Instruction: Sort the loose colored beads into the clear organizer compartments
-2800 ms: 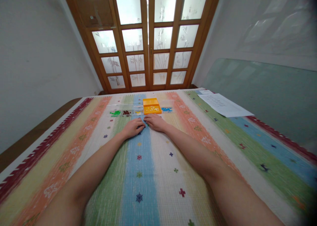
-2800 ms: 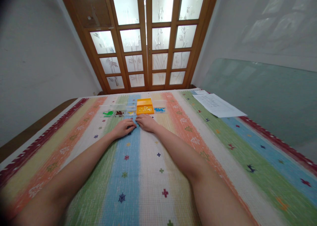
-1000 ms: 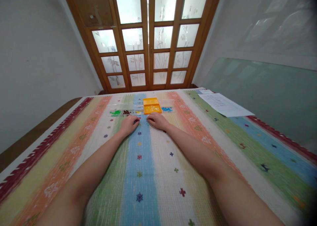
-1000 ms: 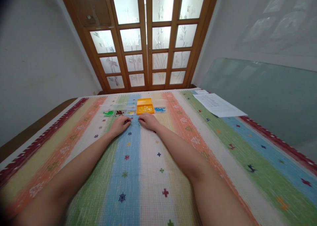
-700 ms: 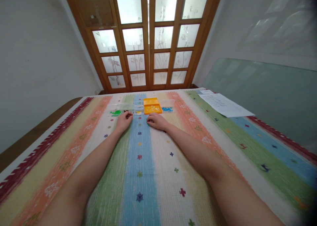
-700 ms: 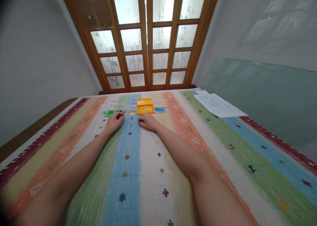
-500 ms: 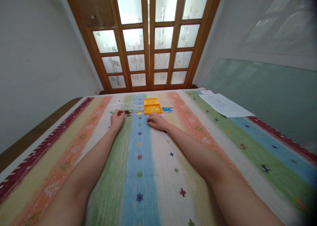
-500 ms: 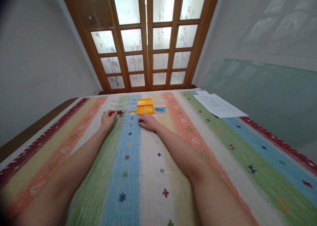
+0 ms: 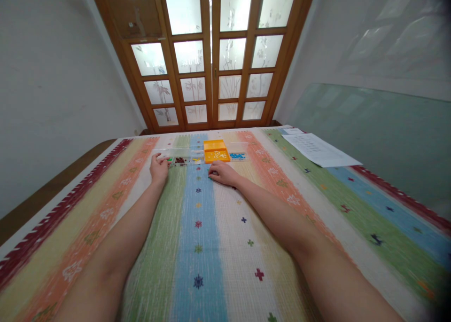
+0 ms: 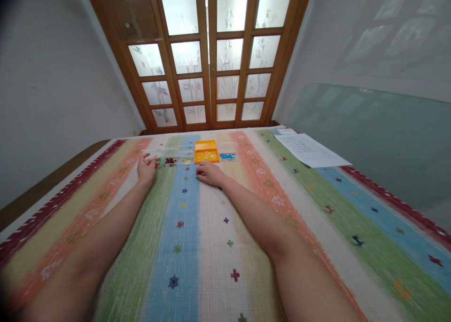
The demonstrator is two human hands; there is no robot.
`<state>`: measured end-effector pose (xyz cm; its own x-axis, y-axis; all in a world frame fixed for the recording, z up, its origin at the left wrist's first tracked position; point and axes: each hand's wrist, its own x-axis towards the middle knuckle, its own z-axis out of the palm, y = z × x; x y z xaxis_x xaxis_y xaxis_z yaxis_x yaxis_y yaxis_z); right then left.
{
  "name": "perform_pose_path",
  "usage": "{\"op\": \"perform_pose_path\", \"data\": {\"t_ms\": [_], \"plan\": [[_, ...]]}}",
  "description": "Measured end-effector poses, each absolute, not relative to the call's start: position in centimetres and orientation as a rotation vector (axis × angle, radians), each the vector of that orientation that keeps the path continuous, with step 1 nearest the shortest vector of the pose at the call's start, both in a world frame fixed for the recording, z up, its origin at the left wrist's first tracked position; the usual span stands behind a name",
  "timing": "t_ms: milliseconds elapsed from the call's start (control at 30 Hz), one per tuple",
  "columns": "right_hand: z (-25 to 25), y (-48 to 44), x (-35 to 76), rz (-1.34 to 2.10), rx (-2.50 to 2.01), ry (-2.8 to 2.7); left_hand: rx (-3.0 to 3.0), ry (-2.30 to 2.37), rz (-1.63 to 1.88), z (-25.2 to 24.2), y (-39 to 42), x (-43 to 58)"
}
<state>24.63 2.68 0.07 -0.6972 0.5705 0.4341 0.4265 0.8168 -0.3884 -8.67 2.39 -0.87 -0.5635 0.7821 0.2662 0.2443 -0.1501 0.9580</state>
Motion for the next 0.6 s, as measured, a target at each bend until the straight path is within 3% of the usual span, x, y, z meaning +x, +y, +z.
{"op": "perform_pose_path", "data": {"t_ms": [300, 600], "plan": [[0.5, 2.3, 24.3, 0.259, -0.925, -2.448, 1.878, 1.870, 1.337, 0.1, 0.5, -6.0], [1.0, 2.5, 24.6, 0.148, -1.297, -2.230, 2.682, 1.217, 0.685, 0.5, -2.9, 1.4]]}}
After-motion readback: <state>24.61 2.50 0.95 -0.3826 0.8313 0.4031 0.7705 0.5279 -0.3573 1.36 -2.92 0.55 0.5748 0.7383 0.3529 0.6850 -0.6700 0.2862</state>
